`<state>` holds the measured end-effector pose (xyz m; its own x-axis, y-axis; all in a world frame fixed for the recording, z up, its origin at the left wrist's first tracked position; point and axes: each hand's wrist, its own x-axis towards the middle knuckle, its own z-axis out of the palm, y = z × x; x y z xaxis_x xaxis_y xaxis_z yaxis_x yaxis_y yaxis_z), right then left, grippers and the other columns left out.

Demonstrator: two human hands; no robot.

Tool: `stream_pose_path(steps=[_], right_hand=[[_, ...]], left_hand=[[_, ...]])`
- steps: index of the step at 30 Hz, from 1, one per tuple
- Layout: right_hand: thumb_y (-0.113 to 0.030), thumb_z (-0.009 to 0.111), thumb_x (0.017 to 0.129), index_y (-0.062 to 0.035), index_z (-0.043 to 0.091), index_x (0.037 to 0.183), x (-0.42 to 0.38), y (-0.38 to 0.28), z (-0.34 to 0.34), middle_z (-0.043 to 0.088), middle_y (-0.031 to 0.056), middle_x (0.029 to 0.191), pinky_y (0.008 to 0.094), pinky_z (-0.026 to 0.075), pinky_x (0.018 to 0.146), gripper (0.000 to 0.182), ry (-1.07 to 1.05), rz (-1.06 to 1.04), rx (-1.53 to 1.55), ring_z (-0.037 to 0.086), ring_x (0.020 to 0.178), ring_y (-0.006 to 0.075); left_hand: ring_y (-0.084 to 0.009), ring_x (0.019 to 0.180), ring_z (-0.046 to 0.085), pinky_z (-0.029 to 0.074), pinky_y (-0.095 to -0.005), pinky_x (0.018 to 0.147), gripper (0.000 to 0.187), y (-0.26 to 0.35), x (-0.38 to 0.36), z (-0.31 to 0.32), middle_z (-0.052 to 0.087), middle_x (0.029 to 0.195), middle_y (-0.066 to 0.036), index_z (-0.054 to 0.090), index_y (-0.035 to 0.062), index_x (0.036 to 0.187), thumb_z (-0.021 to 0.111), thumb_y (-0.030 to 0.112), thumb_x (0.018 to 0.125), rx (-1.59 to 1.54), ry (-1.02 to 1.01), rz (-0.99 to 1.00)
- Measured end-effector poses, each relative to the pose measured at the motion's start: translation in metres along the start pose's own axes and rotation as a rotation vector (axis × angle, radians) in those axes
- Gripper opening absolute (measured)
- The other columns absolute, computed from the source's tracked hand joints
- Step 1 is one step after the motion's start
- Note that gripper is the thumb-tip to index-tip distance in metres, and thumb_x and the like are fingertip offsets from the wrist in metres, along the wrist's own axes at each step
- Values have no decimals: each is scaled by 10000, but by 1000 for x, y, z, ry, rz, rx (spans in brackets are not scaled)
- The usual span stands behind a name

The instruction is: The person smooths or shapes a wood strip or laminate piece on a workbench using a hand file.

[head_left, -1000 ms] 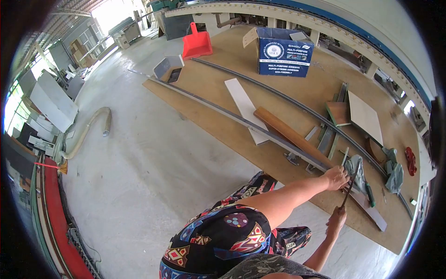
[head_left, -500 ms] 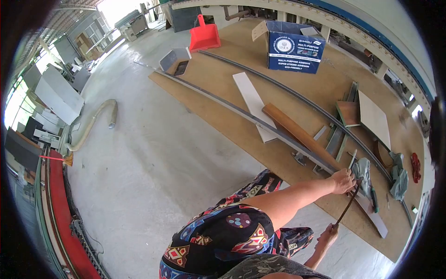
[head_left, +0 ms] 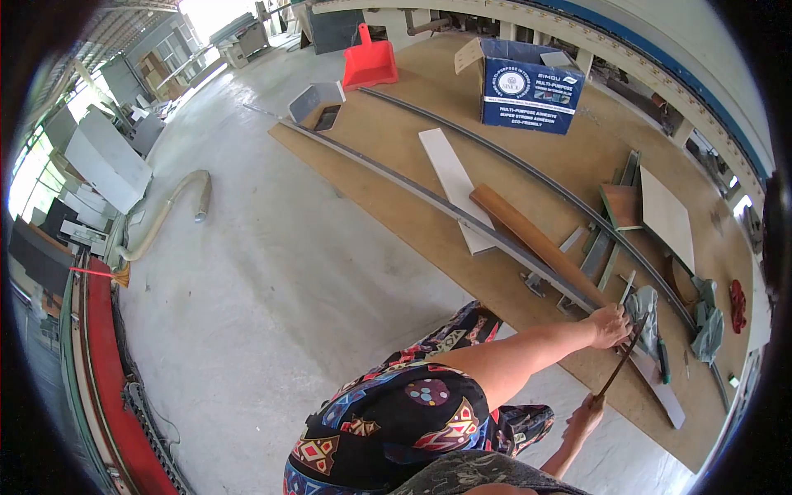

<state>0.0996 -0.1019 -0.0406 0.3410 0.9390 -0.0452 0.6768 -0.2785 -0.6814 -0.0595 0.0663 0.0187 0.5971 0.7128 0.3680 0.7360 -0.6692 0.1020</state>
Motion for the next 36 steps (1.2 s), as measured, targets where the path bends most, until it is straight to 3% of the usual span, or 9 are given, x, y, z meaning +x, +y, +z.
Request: stream_pose_path(steps=[5, 8, 11, 14, 17, 22, 25, 32, 36], right_hand=[[-162, 472, 913, 16, 483, 879, -21, 6, -7, 485, 167, 655, 431, 393, 565, 182, -30, 81, -37, 478, 572, 296], [-209, 455, 940, -34, 459, 837, 14, 31, 5, 412, 57, 518, 328, 335, 300, 203, 77, -157, -23, 405, 349, 164], [-202, 457, 936, -31, 452, 827, 37, -21, -7, 406, 53, 505, 326, 338, 292, 202, -25, -72, -6, 400, 349, 160], [-168, 506, 900, 2, 492, 882, 28, -83, -25, 542, 157, 666, 397, 399, 369, 171, -94, 85, 9, 518, 475, 271], [-190, 464, 929, -29, 456, 806, 35, -27, 2, 414, 55, 490, 327, 343, 285, 203, 52, -75, 54, 410, 347, 161], [-207, 465, 929, -32, 490, 850, -9, 37, 13, 428, 68, 513, 338, 370, 315, 193, 136, -206, -87, 438, 368, 178], [-139, 513, 897, 13, 494, 857, -36, -10, -12, 524, 174, 658, 429, 404, 562, 158, -17, 134, -22, 518, 585, 306], [-183, 501, 904, 3, 501, 867, 23, -2, -5, 535, 180, 641, 430, 411, 524, 190, -2, 3, -52, 539, 556, 322], [-193, 498, 902, -5, 505, 881, 39, -67, -13, 550, 197, 664, 448, 425, 539, 190, -31, 82, -37, 561, 573, 344]], left_hand=[[-259, 862, 577, 445, -383, 709, 337, -1, -1, 3, 626, 884, -92, 604, 83, 909, 463, 389, 914, -38, 56, 4], [-260, 866, 574, 444, -382, 713, 340, -1, -2, 2, 623, 883, -93, 601, 79, 901, 468, 392, 910, -6, 68, 20], [-260, 858, 573, 443, -383, 707, 339, -1, -1, 8, 619, 882, -94, 597, 80, 901, 475, 396, 904, -12, 59, 11], [-259, 851, 574, 441, -380, 699, 321, -1, -1, 6, 618, 880, -92, 594, 86, 895, 477, 384, 902, -7, 75, 15], [-255, 845, 575, 439, -377, 691, 298, 0, -2, -3, 617, 875, -88, 594, 91, 886, 482, 367, 897, -29, 55, 6], [-251, 845, 576, 439, -375, 679, 272, -1, -2, -1, 617, 875, -85, 591, 95, 882, 493, 348, 889, 10, 59, 22], [-248, 850, 575, 438, -376, 677, 264, -1, -2, -1, 617, 878, -82, 590, 99, 890, 496, 345, 886, 40, 41, 22], [-243, 866, 573, 437, -370, 681, 261, -1, -3, -2, 621, 888, -72, 590, 103, 906, 496, 346, 887, 29, 40, 11], [-247, 867, 574, 442, -373, 687, 268, -1, -2, -6, 627, 893, -79, 586, 100, 910, 494, 351, 887, 29, 34, 12]])
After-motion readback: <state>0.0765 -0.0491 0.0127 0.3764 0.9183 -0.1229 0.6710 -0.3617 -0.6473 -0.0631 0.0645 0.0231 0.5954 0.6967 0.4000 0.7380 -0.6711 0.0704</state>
